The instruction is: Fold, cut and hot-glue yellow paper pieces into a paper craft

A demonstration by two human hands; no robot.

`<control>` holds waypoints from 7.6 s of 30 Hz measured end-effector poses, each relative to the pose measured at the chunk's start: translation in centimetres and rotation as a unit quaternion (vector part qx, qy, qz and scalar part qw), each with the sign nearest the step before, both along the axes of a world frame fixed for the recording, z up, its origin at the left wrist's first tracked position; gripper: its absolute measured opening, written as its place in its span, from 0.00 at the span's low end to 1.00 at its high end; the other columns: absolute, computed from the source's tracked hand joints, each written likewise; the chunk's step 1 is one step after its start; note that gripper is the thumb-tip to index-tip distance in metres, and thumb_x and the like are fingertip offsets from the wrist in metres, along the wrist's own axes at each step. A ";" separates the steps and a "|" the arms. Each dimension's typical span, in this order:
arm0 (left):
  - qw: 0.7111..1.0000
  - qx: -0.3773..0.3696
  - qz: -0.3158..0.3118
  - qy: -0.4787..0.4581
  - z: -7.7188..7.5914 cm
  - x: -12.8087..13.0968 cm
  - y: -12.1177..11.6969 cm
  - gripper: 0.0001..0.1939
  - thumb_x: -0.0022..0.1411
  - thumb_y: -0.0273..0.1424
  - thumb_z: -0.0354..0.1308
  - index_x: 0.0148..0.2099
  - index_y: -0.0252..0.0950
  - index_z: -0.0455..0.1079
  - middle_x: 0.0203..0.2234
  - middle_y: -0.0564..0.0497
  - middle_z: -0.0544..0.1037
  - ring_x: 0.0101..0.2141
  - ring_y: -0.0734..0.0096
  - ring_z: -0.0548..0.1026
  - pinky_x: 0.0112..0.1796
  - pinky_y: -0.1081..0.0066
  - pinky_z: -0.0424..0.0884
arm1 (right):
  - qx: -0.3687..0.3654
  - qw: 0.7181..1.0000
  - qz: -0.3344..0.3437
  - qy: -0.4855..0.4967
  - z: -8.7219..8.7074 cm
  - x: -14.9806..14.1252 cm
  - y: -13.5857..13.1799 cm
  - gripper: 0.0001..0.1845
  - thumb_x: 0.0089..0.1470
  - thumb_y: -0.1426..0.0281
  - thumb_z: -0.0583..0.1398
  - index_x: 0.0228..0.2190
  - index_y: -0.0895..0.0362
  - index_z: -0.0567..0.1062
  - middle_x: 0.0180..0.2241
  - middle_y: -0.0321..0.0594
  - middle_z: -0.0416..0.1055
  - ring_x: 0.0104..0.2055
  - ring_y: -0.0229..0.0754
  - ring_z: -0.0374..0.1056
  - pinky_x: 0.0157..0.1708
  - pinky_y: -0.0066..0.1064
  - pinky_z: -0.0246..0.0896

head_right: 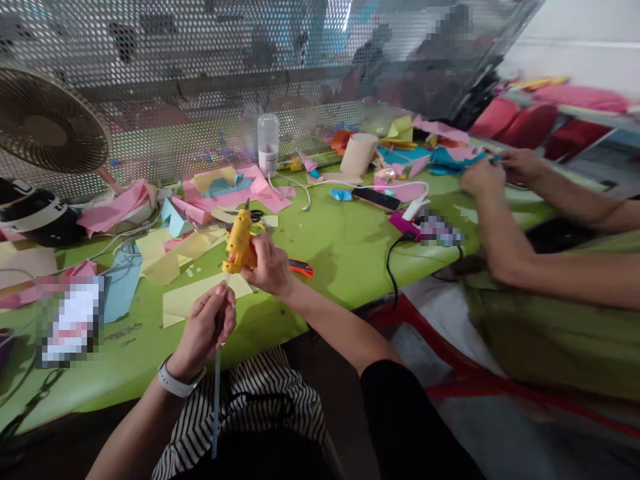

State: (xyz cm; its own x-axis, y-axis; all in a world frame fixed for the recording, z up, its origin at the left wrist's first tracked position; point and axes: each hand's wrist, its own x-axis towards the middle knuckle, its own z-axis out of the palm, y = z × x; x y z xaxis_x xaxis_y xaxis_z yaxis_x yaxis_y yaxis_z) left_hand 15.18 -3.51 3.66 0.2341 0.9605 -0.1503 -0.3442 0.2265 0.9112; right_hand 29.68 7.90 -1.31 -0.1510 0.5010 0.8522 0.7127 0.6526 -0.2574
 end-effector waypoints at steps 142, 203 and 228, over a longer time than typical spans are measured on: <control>0.999 0.021 -0.020 0.032 -1.5 -1.1 -2.1 0.25 0.63 0.52 0.60 0.41 0.33 0.68 0.19 0.54 0.76 0.15 0.75 0.73 0.18 0.77 0.70 | 0.056 0.998 0.005 0.011 1.5 0.7 -1.5 0.28 0.56 0.53 0.60 0.51 0.57 0.64 0.37 0.45 0.74 0.24 0.39 0.68 0.21 0.30 0.64; 0.998 -0.014 -0.006 -0.057 -3.4 -1.4 -3.0 0.20 0.68 0.47 0.56 0.34 0.35 0.66 0.12 0.60 0.65 0.09 0.84 0.55 0.11 0.84 0.52 | 0.151 0.987 0.053 -0.018 0.3 1.5 -2.0 0.21 0.59 0.57 0.60 0.51 0.50 0.63 0.38 0.44 0.70 0.34 0.45 0.70 0.30 0.35 0.68; 0.991 -0.070 -0.036 -0.108 -0.6 0.8 0.1 0.21 0.61 0.38 0.67 0.52 0.33 0.71 0.43 0.41 0.81 0.44 0.60 0.80 0.47 0.61 0.72 | -0.102 0.986 0.022 0.130 0.0 0.3 2.0 0.13 0.49 0.61 0.60 0.35 0.53 0.67 0.35 0.40 0.70 0.32 0.42 0.68 0.32 0.34 0.66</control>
